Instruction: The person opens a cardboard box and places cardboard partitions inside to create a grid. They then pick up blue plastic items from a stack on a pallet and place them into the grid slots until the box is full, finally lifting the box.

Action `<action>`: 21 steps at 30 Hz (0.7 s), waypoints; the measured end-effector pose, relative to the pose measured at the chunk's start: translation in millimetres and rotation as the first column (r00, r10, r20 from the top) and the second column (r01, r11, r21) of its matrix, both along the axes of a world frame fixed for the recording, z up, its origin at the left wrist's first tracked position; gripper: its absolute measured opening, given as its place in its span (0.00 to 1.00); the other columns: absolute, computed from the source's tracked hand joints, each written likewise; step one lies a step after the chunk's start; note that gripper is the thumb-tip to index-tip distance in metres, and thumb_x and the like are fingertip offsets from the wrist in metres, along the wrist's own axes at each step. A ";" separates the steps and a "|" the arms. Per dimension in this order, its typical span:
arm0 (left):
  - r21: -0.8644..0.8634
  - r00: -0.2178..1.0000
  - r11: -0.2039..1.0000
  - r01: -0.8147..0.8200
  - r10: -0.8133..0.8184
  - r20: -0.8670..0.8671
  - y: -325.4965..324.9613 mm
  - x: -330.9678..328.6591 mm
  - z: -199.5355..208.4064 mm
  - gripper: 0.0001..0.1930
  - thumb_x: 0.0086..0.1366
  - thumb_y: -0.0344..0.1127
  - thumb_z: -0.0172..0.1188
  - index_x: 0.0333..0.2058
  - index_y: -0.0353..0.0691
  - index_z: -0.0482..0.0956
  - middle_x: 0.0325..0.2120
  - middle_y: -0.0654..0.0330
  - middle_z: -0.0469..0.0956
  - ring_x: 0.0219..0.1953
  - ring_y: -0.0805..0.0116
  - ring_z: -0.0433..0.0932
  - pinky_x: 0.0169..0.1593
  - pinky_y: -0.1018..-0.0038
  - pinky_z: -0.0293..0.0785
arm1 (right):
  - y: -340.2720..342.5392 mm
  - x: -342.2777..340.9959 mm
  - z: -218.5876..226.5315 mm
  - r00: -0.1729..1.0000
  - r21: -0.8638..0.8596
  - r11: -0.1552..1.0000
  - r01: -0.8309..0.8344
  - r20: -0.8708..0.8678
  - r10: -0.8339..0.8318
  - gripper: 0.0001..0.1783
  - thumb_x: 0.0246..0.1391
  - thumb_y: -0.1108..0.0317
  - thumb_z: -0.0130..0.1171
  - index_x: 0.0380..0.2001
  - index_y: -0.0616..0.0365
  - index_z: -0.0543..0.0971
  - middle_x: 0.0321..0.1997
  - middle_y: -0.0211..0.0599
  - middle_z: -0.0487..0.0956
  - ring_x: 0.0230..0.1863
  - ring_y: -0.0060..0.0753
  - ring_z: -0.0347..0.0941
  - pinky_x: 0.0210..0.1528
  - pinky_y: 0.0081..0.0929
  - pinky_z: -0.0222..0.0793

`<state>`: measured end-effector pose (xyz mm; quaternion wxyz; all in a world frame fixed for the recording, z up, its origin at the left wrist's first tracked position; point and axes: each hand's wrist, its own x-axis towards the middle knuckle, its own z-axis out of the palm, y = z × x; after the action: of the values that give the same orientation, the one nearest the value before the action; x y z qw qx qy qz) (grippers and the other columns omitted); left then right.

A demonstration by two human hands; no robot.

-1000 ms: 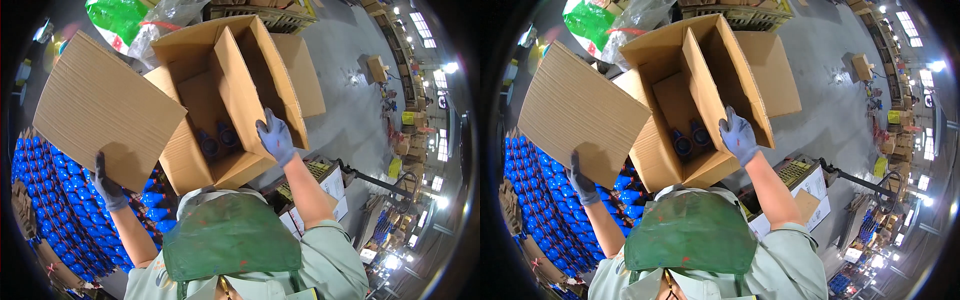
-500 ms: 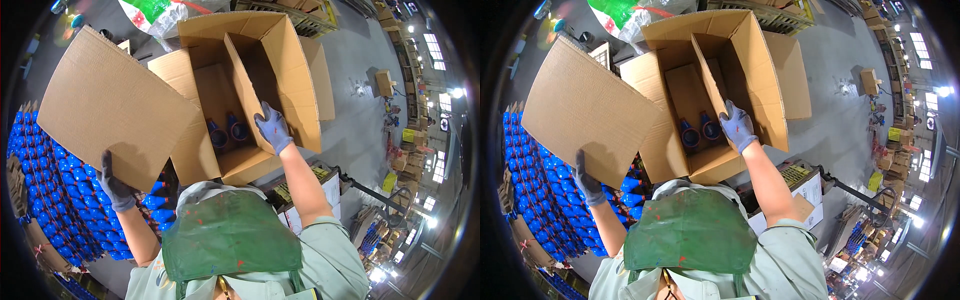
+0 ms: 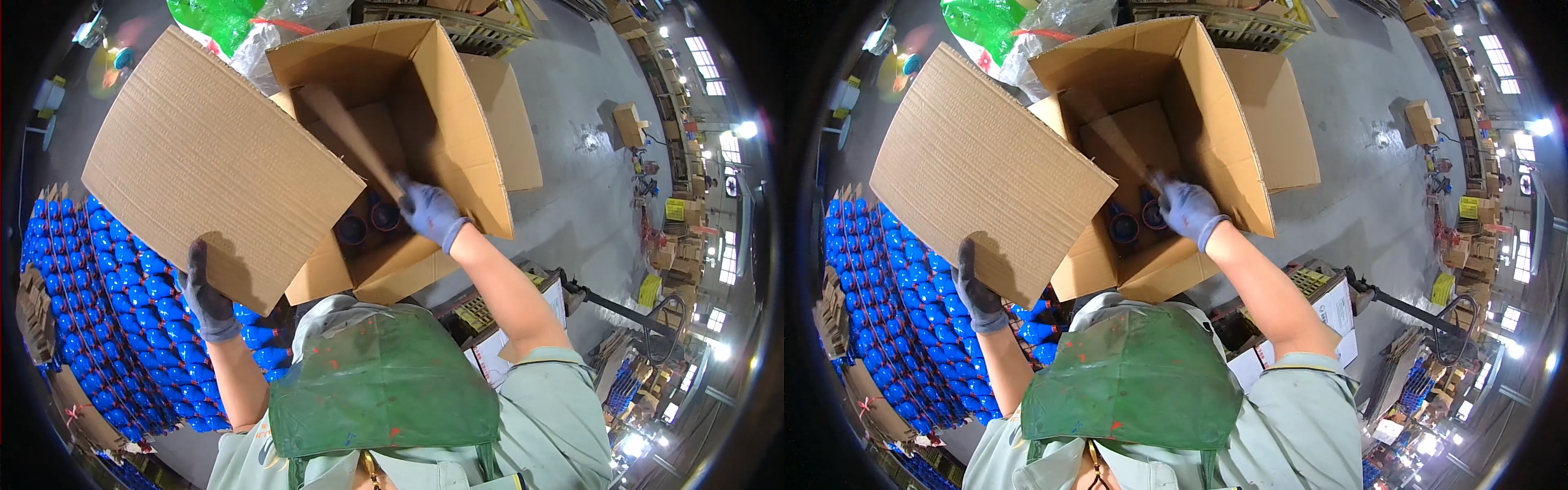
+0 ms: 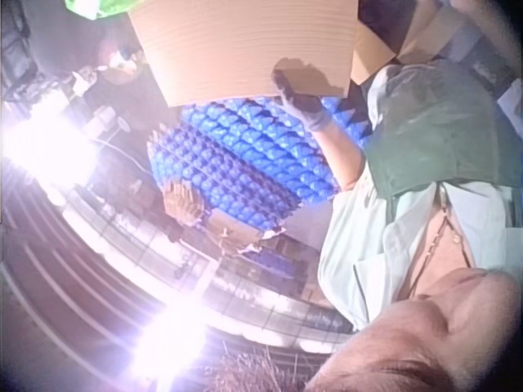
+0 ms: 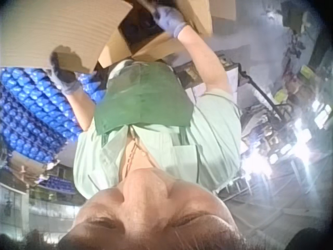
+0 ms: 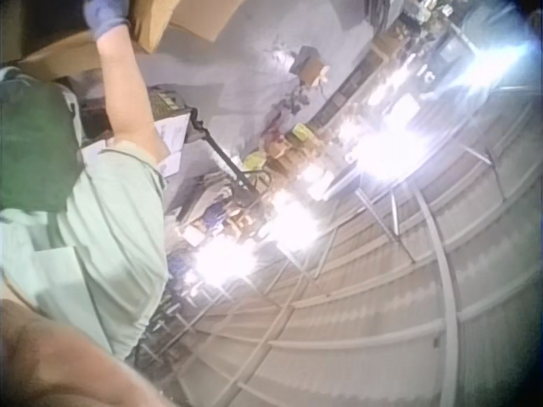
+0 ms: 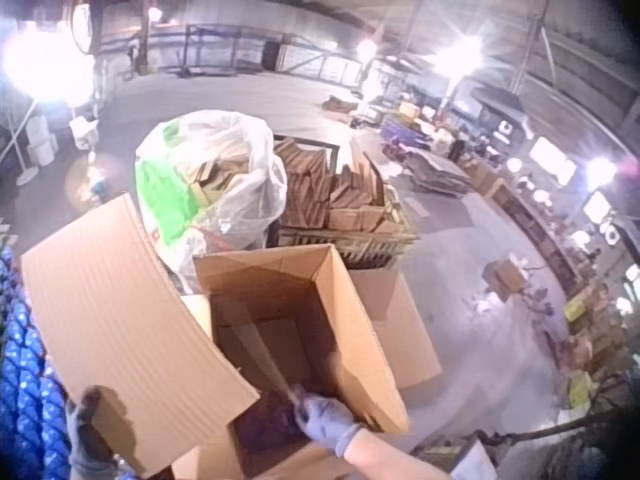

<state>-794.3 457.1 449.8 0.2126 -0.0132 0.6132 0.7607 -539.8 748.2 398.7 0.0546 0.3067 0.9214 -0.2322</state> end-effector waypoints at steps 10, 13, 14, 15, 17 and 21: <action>-0.002 0.998 0.999 0.048 -0.048 -0.050 13.8 11.6 10.9 0.20 0.66 0.37 0.64 0.53 0.35 0.74 0.41 0.54 0.81 0.40 0.61 0.82 0.42 0.65 0.81 | 13.8 10.7 -17.2 0.950 -0.094 0.954 0.284 0.160 -0.267 0.36 0.60 0.55 0.49 0.66 0.66 0.62 0.48 0.60 0.80 0.48 0.61 0.78 0.53 0.51 0.72; 0.004 0.993 0.993 0.114 -0.114 -0.025 11.8 9.4 3.4 0.19 0.66 0.36 0.64 0.52 0.34 0.75 0.41 0.55 0.81 0.40 0.62 0.82 0.42 0.67 0.81 | 11.9 6.1 -34.4 0.925 -0.080 0.925 0.371 0.116 -0.362 0.35 0.60 0.55 0.49 0.65 0.67 0.64 0.49 0.60 0.80 0.49 0.61 0.77 0.54 0.51 0.72; 0.004 0.989 0.989 0.147 -0.147 0.014 1.2 2.4 -14.1 0.18 0.66 0.35 0.64 0.52 0.34 0.75 0.41 0.55 0.81 0.41 0.62 0.82 0.43 0.68 0.80 | 13.9 4.9 -46.9 0.930 -0.100 0.925 0.367 0.038 -0.365 0.34 0.60 0.56 0.48 0.64 0.67 0.64 0.47 0.60 0.80 0.49 0.60 0.77 0.55 0.51 0.72; 0.008 0.984 0.985 0.172 -0.172 0.055 -6.3 -0.2 -24.0 0.18 0.66 0.34 0.64 0.51 0.34 0.75 0.41 0.55 0.81 0.42 0.63 0.82 0.44 0.69 0.79 | 19.2 5.1 -60.7 0.952 -0.043 0.952 0.304 -0.003 -0.305 0.33 0.60 0.56 0.47 0.64 0.67 0.65 0.46 0.60 0.80 0.48 0.60 0.77 0.54 0.51 0.72; -0.001 0.978 0.979 0.202 -0.202 0.059 11.7 3.8 -17.0 0.18 0.62 0.33 0.65 0.50 0.34 0.77 0.40 0.57 0.82 0.38 0.67 0.81 0.44 0.73 0.77 | 25.8 2.3 -81.2 0.976 0.075 0.976 0.202 -0.091 -0.195 0.33 0.61 0.56 0.47 0.63 0.67 0.65 0.43 0.59 0.81 0.47 0.60 0.78 0.53 0.51 0.72; -0.056 0.957 0.957 0.286 -0.283 0.060 40.1 16.6 -3.7 0.18 0.59 0.32 0.68 0.46 0.32 0.79 0.38 0.57 0.83 0.37 0.65 0.81 0.44 0.72 0.77 | 24.1 10.5 -38.0 0.941 -0.069 0.972 0.225 0.273 -0.198 0.33 0.62 0.55 0.46 0.66 0.64 0.64 0.50 0.57 0.80 0.49 0.58 0.77 0.53 0.50 0.72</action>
<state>-777.6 497.2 446.0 0.3347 0.0489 0.6273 0.7015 -529.3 772.2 360.7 0.1667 0.4291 0.8549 -0.2392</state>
